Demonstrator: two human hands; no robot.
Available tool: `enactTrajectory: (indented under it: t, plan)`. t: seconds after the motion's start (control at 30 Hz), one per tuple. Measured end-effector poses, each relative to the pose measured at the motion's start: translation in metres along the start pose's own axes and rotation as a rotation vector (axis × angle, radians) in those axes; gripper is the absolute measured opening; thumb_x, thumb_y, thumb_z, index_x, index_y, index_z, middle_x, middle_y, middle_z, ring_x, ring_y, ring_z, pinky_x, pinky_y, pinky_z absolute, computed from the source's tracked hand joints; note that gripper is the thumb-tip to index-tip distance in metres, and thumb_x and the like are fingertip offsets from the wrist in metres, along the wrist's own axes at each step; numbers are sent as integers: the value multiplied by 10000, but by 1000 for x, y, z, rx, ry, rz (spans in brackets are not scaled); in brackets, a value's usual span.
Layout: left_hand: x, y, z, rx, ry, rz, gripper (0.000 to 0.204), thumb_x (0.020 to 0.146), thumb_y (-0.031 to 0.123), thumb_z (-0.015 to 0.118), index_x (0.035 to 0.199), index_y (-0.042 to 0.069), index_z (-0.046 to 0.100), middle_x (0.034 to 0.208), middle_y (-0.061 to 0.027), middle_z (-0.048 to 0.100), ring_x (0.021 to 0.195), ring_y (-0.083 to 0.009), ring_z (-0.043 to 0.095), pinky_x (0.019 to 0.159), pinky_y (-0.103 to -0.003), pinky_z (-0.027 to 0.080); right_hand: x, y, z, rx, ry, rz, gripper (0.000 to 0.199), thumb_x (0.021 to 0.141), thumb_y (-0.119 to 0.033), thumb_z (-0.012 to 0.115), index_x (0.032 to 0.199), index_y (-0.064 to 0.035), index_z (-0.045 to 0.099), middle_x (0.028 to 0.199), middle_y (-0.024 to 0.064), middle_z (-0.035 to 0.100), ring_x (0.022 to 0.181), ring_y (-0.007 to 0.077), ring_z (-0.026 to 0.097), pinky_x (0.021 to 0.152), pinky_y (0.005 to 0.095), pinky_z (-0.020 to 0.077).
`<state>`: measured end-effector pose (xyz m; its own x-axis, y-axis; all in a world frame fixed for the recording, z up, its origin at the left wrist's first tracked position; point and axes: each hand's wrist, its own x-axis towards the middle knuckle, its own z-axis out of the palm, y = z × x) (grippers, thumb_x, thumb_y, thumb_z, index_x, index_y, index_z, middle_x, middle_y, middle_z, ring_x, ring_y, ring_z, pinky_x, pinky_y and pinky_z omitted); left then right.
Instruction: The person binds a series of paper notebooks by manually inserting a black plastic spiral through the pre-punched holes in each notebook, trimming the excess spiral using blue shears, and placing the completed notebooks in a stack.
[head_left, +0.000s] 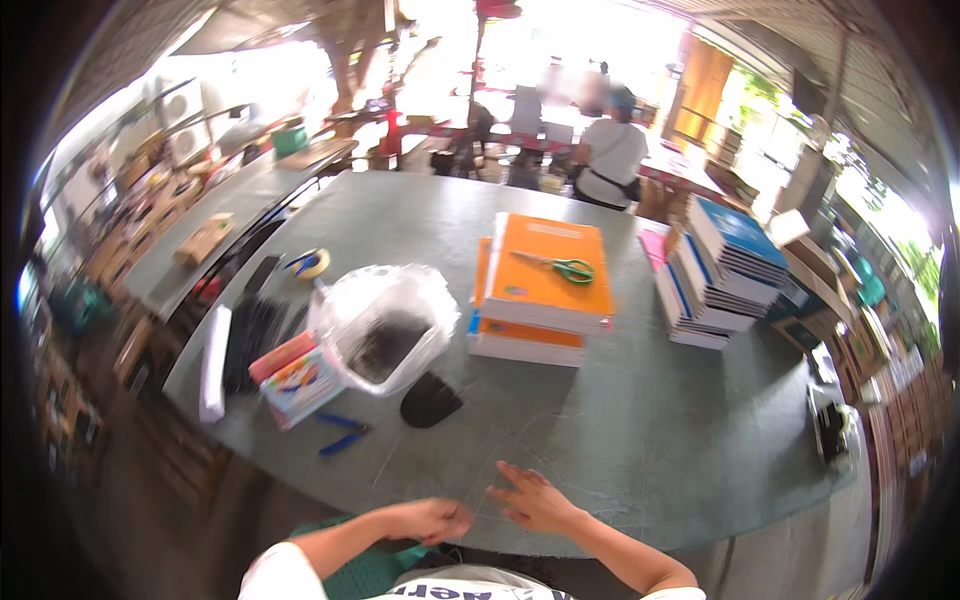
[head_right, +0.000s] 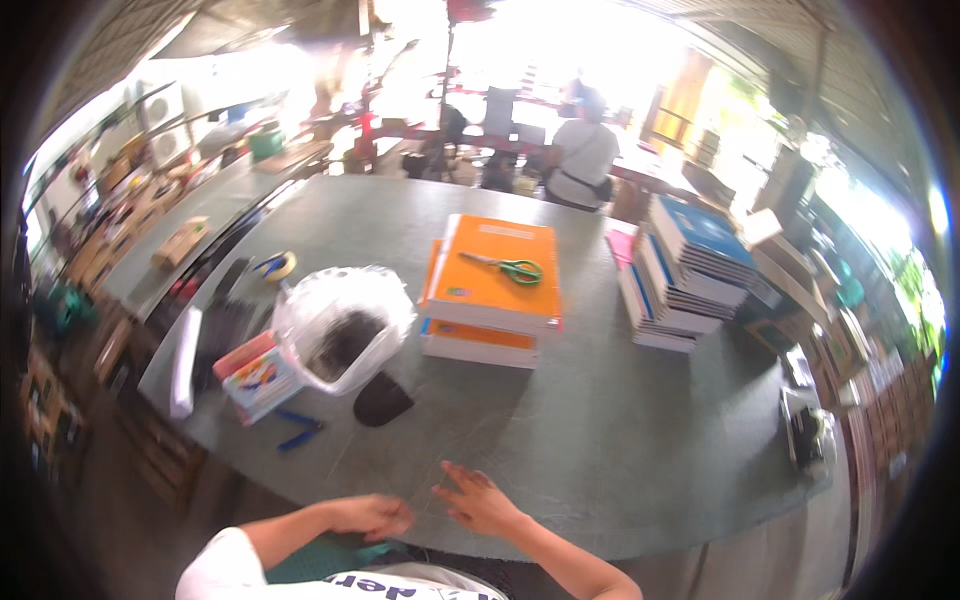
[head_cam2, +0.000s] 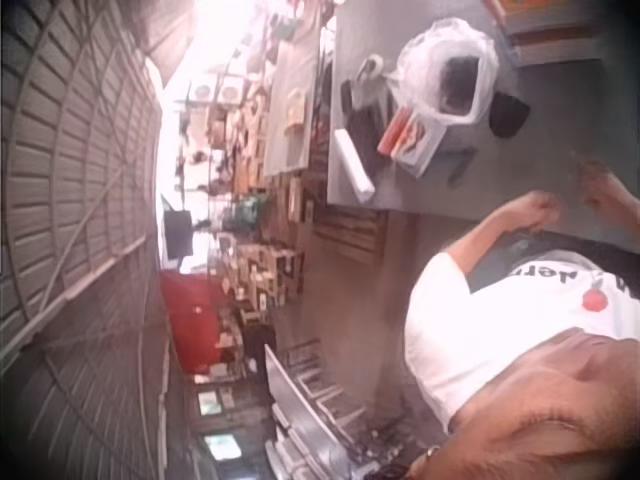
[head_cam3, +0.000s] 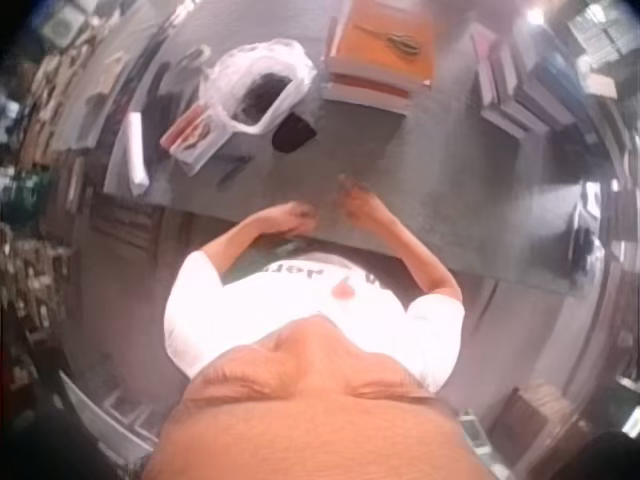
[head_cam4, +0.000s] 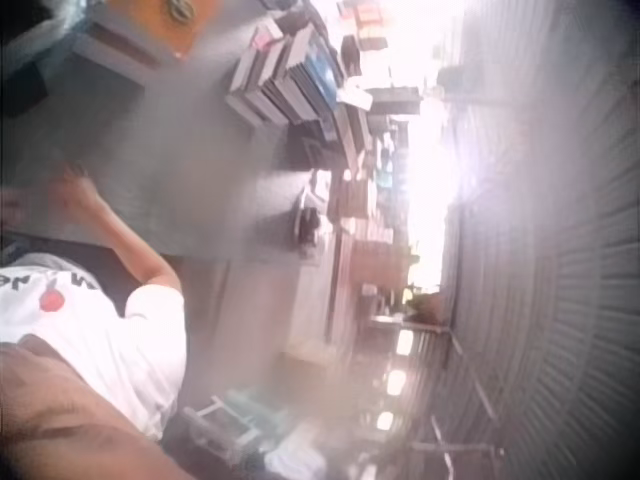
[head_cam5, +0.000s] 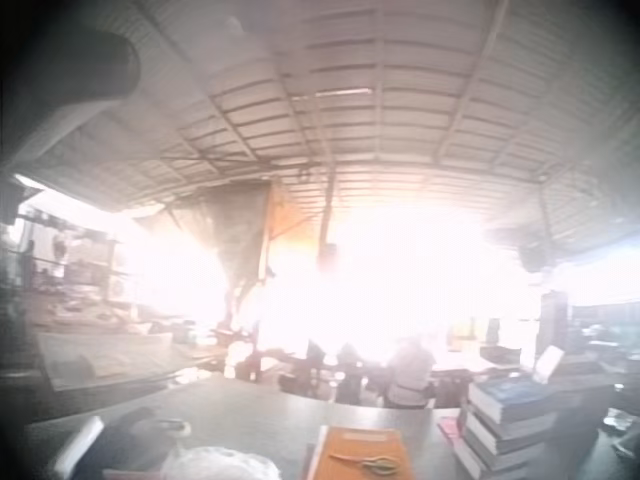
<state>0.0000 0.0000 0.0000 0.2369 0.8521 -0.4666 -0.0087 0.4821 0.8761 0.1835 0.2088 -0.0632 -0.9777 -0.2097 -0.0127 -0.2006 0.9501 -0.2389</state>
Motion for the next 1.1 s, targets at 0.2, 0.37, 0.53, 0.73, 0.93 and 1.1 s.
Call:
enactTrajectory:
  t: [0.2,0.37,0.53,0.73,0.93,1.1]
  plan:
    - [-11,-226,-4,572,-157,-400,514,798,452,664,1222,169,598,1155,-154,605,849,-347,628,666,-350,503,-39,3,37,-56,101,473,580,960,-457,288,1462,-183,194,1527,130,119,1408,311,106,1128,488,108]
    - [43,-331,35,1038,87,-589,406,868,362,575,1184,108,603,1037,-98,656,934,-241,630,764,-354,496,-36,6,44,-150,38,466,639,949,-510,281,1466,-149,174,1524,144,122,1413,324,63,1124,501,65]
    - [83,-398,70,1117,312,-767,384,870,329,562,1181,108,606,1053,-84,656,996,-238,614,811,-386,483,-67,-15,37,-25,-20,276,763,884,-586,379,1460,-123,186,1516,168,133,1407,340,84,1121,512,74]
    - [115,-471,88,931,540,-982,385,851,307,569,1188,126,608,1114,-80,641,1064,-265,590,852,-433,464,-79,-17,43,-143,-99,203,932,691,-453,702,1443,-149,243,1501,156,188,1399,326,141,1122,514,105]
    - [160,-430,147,851,525,-1035,358,835,271,572,1163,141,632,1165,-75,629,1114,-288,574,882,-470,450,-92,-27,40,-98,-92,215,930,675,-416,725,1444,-199,249,1506,112,192,1400,292,147,1133,487,114]
    - [224,-378,191,781,391,-745,301,777,167,623,1069,127,682,1117,-103,645,1065,-289,602,802,-439,493,-95,-28,39,-23,-43,190,945,639,-436,750,1431,-202,291,1512,85,188,1405,265,137,1140,459,101]
